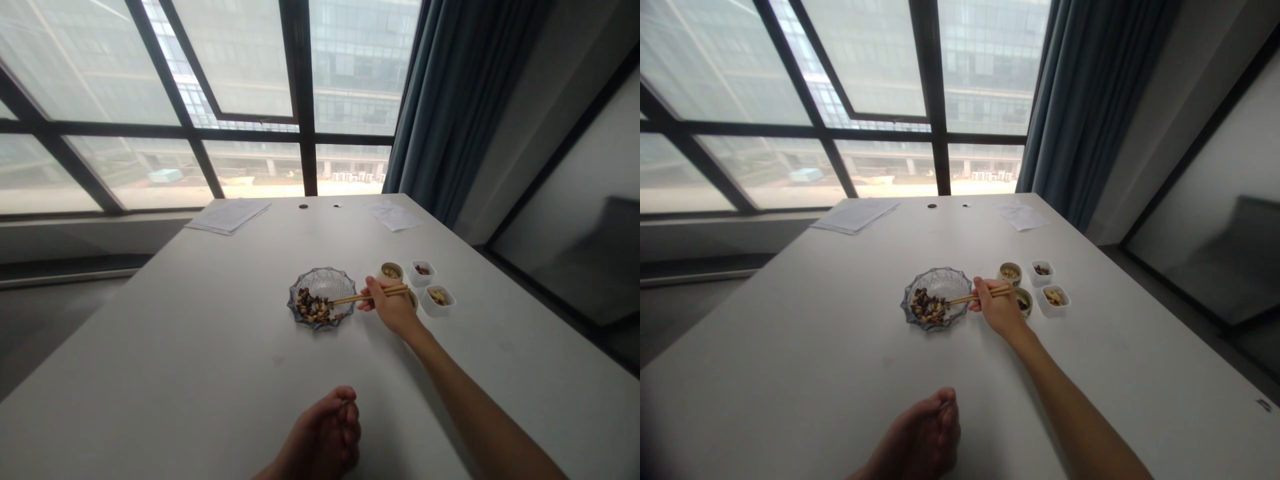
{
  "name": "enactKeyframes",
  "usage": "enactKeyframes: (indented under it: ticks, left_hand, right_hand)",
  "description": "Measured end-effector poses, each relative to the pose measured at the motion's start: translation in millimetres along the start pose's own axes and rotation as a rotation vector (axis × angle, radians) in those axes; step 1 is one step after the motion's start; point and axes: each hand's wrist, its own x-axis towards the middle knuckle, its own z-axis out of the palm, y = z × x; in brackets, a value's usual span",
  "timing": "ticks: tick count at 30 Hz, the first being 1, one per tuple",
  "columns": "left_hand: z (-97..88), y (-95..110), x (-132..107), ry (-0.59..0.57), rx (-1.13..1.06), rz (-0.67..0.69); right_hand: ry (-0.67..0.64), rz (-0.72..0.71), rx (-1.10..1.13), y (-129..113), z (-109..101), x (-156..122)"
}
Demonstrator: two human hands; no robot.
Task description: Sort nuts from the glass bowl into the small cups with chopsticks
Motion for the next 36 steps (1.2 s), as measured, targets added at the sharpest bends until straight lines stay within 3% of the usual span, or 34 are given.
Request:
enactKeyframes:
  ticks: [6,16,19,24,28,31,36]
  left_hand:
    - [-3.8,0,1,-0.012,0.000,0.002]
    - [-4.4,0,2,-0.019,0.027,0.021]
    - [-4.2,-1,2,-0.010,0.035,0.023]
    - [-3.4,-1,2,0.004,0.046,0.027]
    - [-3.4,0,2,0.005,0.041,0.027]
    - [-3.3,0,2,-0.001,0.042,0.032]
    - [-3.9,0,1,-0.013,0.050,0.044]
  right_hand:
    - [-0.050,-0.036,-0.043,3,0,0]
    - [0.112,-0.018,-0.004,-14,-5,-1]
    - [0.213,-0.045,-0.001,-38,-25,-2]
    - [0.436,-0.108,-0.051,-81,-82,-10]
    - [0.613,-0.126,-0.067,-93,-120,-16]
    - [0.614,-0.053,-0.103,-89,-134,-17]
    - [0.469,0.031,-0.148,-73,-138,-11]
